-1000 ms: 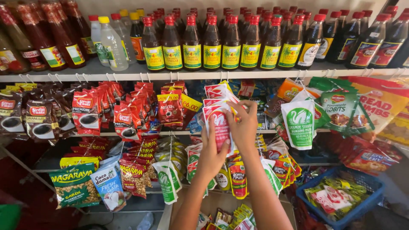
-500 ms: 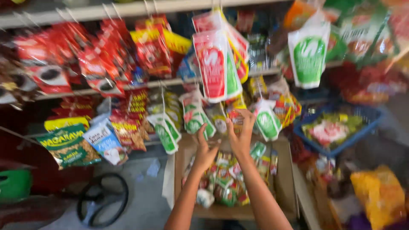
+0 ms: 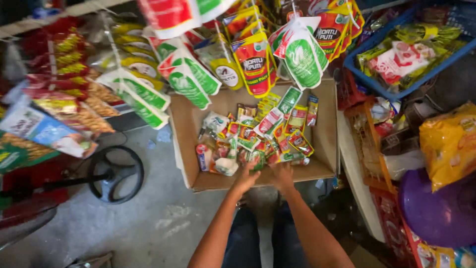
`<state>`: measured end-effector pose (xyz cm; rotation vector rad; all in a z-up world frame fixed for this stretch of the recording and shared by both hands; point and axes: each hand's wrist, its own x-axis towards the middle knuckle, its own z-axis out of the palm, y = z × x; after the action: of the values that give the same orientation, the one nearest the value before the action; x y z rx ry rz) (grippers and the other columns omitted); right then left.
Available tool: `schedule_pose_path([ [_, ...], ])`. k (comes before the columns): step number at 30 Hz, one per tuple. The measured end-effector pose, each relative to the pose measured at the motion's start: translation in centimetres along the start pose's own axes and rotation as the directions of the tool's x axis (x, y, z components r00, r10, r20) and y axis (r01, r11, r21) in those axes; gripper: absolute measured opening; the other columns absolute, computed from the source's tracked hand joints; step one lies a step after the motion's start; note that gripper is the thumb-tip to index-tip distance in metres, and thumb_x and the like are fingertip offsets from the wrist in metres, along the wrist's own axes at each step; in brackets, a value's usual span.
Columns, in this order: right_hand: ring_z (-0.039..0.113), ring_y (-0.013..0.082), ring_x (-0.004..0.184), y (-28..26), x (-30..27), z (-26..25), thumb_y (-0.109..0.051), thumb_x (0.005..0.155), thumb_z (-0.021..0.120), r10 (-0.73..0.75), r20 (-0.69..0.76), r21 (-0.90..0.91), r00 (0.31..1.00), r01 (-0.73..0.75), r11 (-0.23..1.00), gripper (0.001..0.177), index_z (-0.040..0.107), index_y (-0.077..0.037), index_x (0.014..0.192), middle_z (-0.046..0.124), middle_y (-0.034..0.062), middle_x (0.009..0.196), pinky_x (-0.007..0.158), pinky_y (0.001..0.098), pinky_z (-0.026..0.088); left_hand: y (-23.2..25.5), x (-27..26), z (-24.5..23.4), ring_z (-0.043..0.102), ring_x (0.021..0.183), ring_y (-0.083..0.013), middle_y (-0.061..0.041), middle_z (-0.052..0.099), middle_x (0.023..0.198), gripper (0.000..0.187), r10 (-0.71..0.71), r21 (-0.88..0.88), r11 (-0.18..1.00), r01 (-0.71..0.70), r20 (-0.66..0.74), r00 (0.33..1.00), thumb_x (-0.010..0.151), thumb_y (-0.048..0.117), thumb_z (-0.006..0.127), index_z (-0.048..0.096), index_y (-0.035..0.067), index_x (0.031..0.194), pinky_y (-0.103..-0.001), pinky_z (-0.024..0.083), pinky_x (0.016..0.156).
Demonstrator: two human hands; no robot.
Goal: The recorder is sorting and organizing various condiment and food sachets from a cardboard box onto store shelves.
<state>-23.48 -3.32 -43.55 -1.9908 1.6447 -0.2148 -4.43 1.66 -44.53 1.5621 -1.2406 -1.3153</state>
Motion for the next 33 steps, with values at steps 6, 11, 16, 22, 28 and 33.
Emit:
schedule_pose_path([
  [6, 0.054, 0.0381, 0.122, 6.9, -1.6, 0.6, -0.001, 0.062, 0.07, 0.042, -0.109, 0.197, 0.993, -0.019, 0.98, 0.043, 0.073, -0.013, 0.103, 0.066, 0.0148, 0.123, 0.108, 0.0447, 0.044, -1.2, -0.1, 4.8, 0.061, 0.101, -0.021, -0.008, 0.06, 0.124, 0.06, -0.549, -0.401, 0.706, 0.584, 0.211, 0.809, 0.091, 0.036, 0.073, 0.048, 0.02, 0.143, -0.042, 0.054, 0.087],
  [11, 0.059, 0.0397, 0.118, 11.0, 1.7, 2.8, 0.004, 0.075, 0.062, -0.02, -0.204, 0.246, 0.979, 0.071, 0.967, 0.03, 0.075, -0.01, 0.099, 0.069, 0.0142, 0.116, 0.104, 0.0466, 0.046, -2.9, 2.3, 7.1, 0.064, 0.11, -0.0214, -0.005, 0.062, 0.127, 0.063, -0.525, -0.657, 0.581, 0.481, 0.149, 0.838, 0.09, 0.037, 0.074, 0.048, 0.019, 0.145, -0.039, 0.055, 0.096],
  [16, 0.065, 0.0371, 0.115, 12.1, 6.3, 4.7, -0.005, 0.095, 0.063, 0.123, -0.117, 0.329, 0.986, -0.078, 0.941, 0.018, 0.074, -0.01, 0.108, 0.071, 0.0125, 0.118, 0.101, 0.0447, 0.051, -1.8, 5.6, 7.3, 0.065, 0.119, -0.0229, -0.004, 0.059, 0.13, 0.063, -0.628, -0.725, 0.45, 0.521, 0.157, 0.762, 0.09, 0.034, 0.07, 0.046, 0.019, 0.146, -0.039, 0.056, 0.099],
  [22, 0.052, 0.0426, 0.13, 11.3, 10.4, 5.9, -0.002, 0.075, 0.068, -0.059, -0.089, 0.235, 0.994, 0.079, 0.969, 0.049, 0.08, -0.02, 0.119, 0.049, 0.0269, 0.146, 0.108, 0.046, 0.045, -3.5, 6.9, 8.7, 0.062, 0.119, -0.0233, -0.005, 0.059, 0.132, 0.061, -0.636, -0.795, 0.405, 0.452, 0.11, 0.764, 0.093, 0.037, 0.062, 0.043, 0.019, 0.148, -0.041, 0.052, 0.099],
  [28, 0.043, 0.0495, 0.131, 12.8, 10.4, 9.9, -0.012, 0.079, 0.075, -0.181, -0.092, 0.175, 0.979, 0.195, 0.965, 0.05, 0.072, -0.004, 0.128, 0.038, 0.0386, 0.15, 0.108, 0.0492, 0.042, -7.8, 6.7, 10.6, 0.062, 0.126, -0.0228, -0.007, 0.061, 0.138, 0.054, -0.547, -0.805, 0.447, 0.389, 0.098, 0.832, 0.098, 0.043, 0.059, 0.048, 0.021, 0.146, -0.04, 0.049, 0.105],
  [33, 0.075, 0.0232, 0.089, 10.6, 7.5, 8.8, -0.015, 0.084, 0.083, 0.153, 0.205, 0.679, 0.967, -0.252, 0.69, 0.029, 0.071, 0.0, 0.107, 0.067, 0.0119, 0.119, 0.075, 0.0343, 0.059, -12.4, 5.7, 12.3, 0.055, 0.115, -0.0178, -0.001, 0.054, 0.13, 0.051, -0.563, -0.781, 0.513, 0.357, 0.008, 0.827, 0.1, 0.045, 0.061, 0.047, 0.02, 0.143, -0.039, 0.044, 0.099],
])
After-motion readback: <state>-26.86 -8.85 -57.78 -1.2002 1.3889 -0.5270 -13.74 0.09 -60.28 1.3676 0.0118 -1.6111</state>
